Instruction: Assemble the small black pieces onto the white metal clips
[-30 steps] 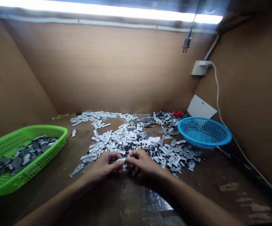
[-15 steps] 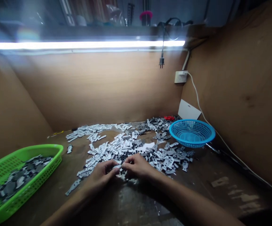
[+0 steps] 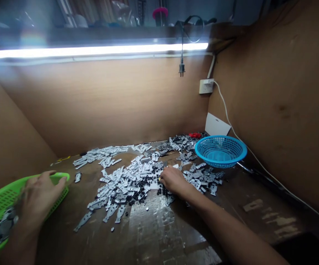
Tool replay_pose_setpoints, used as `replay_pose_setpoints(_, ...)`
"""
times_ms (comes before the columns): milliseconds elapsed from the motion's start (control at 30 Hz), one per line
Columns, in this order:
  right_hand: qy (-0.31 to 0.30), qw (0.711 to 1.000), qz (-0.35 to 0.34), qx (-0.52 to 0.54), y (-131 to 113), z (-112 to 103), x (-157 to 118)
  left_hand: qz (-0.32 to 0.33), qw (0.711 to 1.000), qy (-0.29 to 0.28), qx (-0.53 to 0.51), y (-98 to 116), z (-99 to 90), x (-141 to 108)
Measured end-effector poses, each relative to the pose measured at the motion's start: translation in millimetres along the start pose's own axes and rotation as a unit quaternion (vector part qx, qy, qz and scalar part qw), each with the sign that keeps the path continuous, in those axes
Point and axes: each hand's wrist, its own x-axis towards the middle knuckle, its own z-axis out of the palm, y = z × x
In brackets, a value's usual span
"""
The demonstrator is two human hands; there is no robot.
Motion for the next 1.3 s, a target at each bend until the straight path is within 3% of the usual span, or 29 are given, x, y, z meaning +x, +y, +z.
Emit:
replay_pose_setpoints(67,0.016,1.0,-0.001,0.004,-2,-1,2,0.06,0.996,0.001,-0.073,24,5.7,-18)
replay_pose_setpoints(100,0.031,0.999,-0.004,0.02,-2,-2,3,0.079,0.983,-0.04,-0.158,38,9.5,-30)
replay_pose_setpoints(133,0.049,0.997,-0.011,0.05,-4,-4,4,0.085,0.956,-0.119,-0.253,53,14.0,-43)
replay_pose_setpoints(167,0.065,0.993,-0.022,0.096,-5,-5,4,0.082,0.913,-0.217,-0.337,66,18.7,-57)
replay_pose_setpoints(233,0.08,0.973,-0.042,0.212,-12,-6,3,0.054,0.794,-0.404,-0.451,88,28.1,-86)
replay_pose_setpoints(300,0.052,0.942,-0.061,0.326,-22,-5,-1,-0.021,0.697,-0.515,-0.498,100,35.5,-109)
replay_pose_setpoints(367,0.006,0.908,-0.086,0.41,-33,-3,-6,-0.085,0.621,-0.584,-0.517,102,39.5,-124)
replay_pose_setpoints(433,-0.037,0.881,-0.121,0.456,-44,-1,-11,-0.117,0.564,-0.628,-0.523,100,40.7,-130)
replay_pose_setpoints(533,-0.066,0.86,-0.176,0.475,-53,-1,-15,-0.145,0.521,-0.65,-0.534,95,40.7,-131)
replay_pose_setpoints(733,-0.061,0.86,-0.189,0.47,-49,-5,-12,-0.175,0.497,-0.667,-0.526,92,43.7,-129)
replay_pose_setpoints(833,-0.052,0.907,-0.136,0.394,-37,-11,-7,-0.164,0.502,-0.673,-0.518,90,45.9,-131)
replay_pose_setpoints(900,-0.058,0.949,-0.111,0.291,-26,-16,-4,-0.137,0.523,-0.663,-0.518,89,47.7,-133)
replay_pose_setpoints(967,-0.098,0.968,-0.123,0.195,-19,-20,-3,-0.103,0.551,-0.655,-0.507,88,50.0,-136)
replay_pose_setpoints(1067,-0.136,0.973,-0.147,0.113,-15,-20,-4,-0.07,0.59,-0.647,-0.478,88,54.1,-139)
replay_pose_setpoints(1300,-0.094,0.984,-0.133,0.069,-7,-5,-2,-0.045,0.646,-0.612,-0.454,88,59.9,-136)
